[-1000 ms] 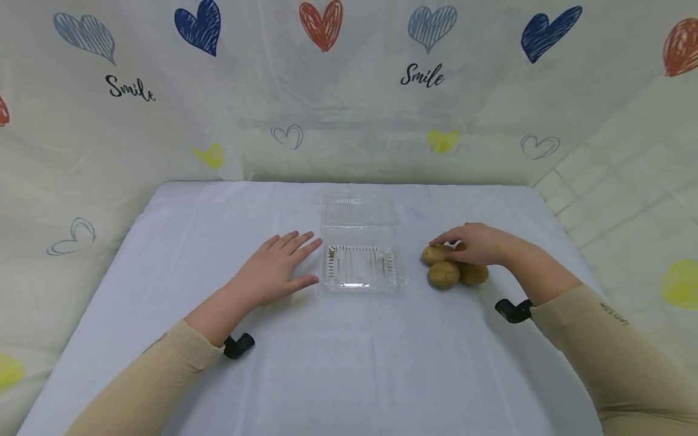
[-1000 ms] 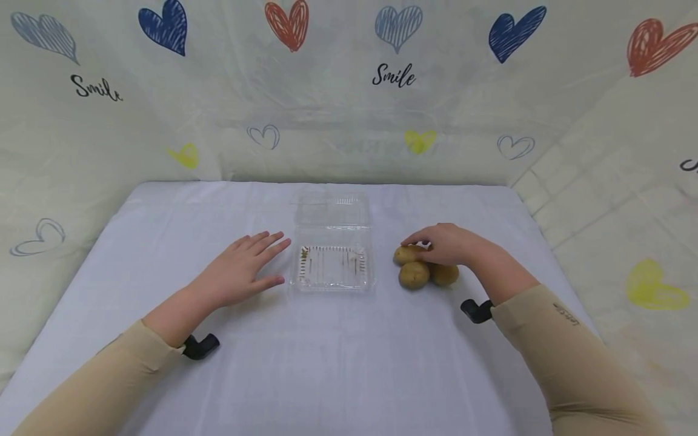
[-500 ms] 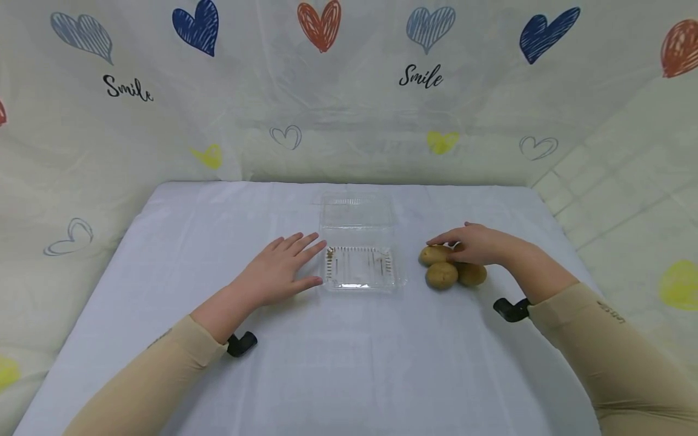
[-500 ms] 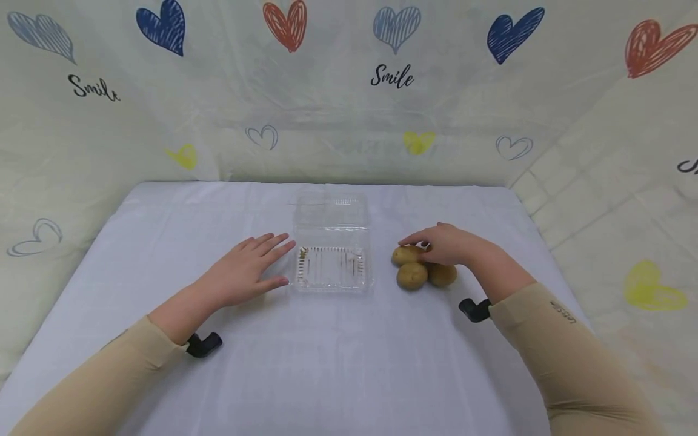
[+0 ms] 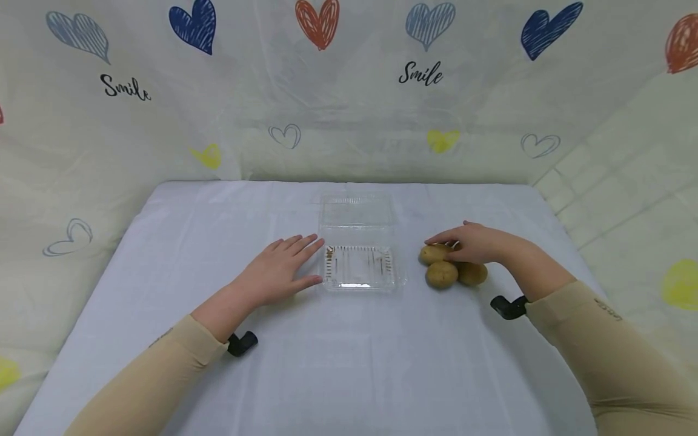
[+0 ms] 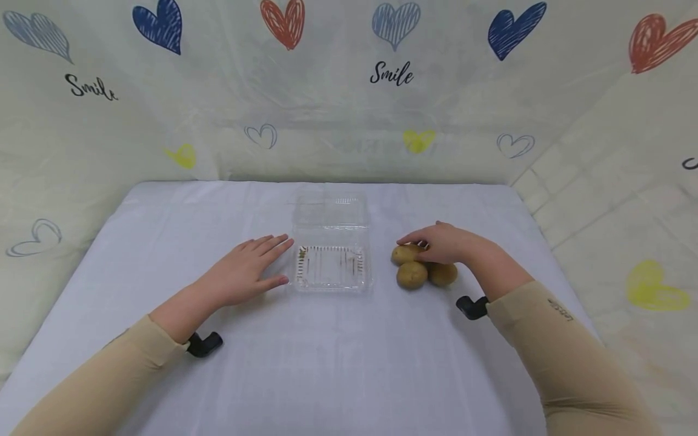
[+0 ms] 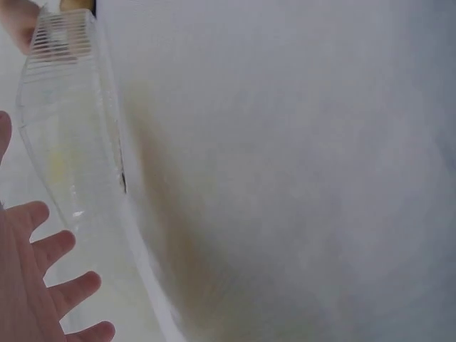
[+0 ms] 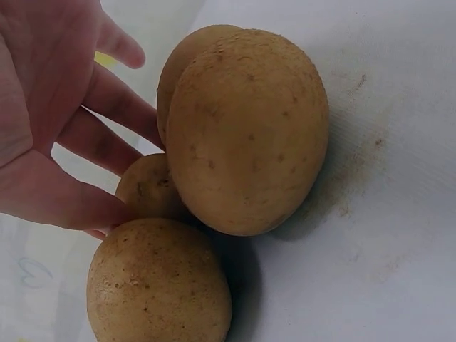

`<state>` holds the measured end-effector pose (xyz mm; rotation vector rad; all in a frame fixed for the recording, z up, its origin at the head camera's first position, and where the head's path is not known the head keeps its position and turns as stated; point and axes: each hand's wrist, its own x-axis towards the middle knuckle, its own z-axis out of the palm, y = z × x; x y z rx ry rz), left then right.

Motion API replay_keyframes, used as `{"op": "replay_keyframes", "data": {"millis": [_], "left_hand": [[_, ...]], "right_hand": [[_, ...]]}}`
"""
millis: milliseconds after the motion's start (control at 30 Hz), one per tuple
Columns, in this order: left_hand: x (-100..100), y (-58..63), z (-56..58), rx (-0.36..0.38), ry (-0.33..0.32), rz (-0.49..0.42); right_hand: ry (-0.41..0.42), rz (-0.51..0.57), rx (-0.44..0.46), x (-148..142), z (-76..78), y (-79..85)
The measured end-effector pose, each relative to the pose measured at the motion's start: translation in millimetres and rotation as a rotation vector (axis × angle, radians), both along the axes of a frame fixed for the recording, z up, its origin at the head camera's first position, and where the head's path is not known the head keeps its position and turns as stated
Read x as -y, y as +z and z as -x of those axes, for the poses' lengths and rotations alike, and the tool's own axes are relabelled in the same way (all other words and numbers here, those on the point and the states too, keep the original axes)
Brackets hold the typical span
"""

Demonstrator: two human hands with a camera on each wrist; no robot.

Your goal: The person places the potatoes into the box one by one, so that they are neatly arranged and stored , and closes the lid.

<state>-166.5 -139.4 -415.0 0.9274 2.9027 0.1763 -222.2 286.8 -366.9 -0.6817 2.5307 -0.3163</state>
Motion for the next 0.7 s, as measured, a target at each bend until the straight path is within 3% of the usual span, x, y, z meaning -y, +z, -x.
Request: {"op": "replay_keyframes", "data": {"millis": [400,700], "left_hand": [[0.4,-4.5,4.8,0.021,-0.003,-0.041],[1.5,-6.9,5.7,0.127,0.041,-0.066]], "right_hand": [[-0.042,-0.004,0.035,2.5,2.0,-0.5],[-0.051,0.013,0.044,6.2,2.7,1.1]]}}
